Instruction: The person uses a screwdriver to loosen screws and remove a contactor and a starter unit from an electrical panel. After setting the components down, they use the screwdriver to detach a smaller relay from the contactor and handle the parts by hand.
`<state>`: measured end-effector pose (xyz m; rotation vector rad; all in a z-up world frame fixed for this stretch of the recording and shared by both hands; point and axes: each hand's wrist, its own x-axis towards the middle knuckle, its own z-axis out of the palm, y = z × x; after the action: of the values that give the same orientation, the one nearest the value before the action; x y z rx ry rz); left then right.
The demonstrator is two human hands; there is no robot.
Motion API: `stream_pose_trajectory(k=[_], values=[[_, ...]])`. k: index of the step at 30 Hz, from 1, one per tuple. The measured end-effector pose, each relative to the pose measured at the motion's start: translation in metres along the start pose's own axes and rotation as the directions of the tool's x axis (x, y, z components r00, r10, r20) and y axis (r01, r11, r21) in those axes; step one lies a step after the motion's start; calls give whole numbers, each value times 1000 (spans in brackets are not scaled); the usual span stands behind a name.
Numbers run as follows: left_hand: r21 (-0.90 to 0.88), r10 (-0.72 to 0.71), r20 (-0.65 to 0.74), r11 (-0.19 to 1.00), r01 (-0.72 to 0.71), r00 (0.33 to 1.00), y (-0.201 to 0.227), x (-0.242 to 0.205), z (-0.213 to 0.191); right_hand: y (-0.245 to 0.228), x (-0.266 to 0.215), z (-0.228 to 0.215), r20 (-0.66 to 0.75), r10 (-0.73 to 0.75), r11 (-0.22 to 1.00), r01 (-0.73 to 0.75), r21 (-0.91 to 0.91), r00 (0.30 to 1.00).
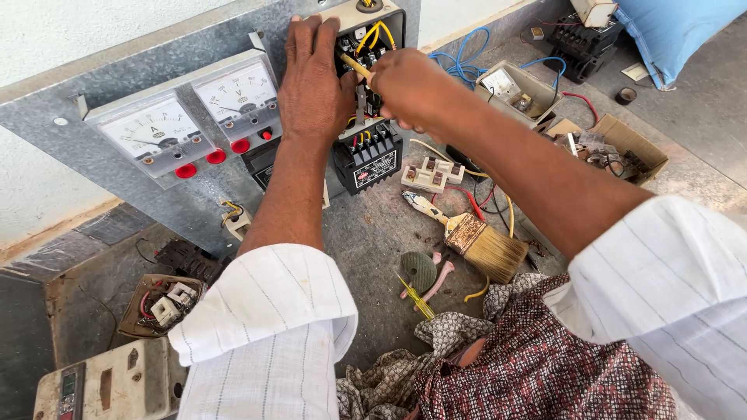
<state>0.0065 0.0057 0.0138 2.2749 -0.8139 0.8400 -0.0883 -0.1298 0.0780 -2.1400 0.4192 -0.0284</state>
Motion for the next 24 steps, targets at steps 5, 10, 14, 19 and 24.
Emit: stream_pose_trajectory(k=[5,10,14,19,24], values=[[-30,-21,-24,999,20,999,-16,16,7,14,-9,-5,-104,-475,769,354,-533,874],[-60,-20,-16,998,19,1000,-34,34,10,17,-8,0,-162,-397,854,299,-425,903],[-88,-67,20,994,69,998,-48,46,14,34,9,15,-167,-393,882,319,-348,904],[-116,-133,49,984,138,990,-67,67,22,59,37,37,-147,-386,905,343,-253,910],[-152,-196,56,968,202,979,-88,84,38,70,61,53,-86,-298,935,273,-225,951]])
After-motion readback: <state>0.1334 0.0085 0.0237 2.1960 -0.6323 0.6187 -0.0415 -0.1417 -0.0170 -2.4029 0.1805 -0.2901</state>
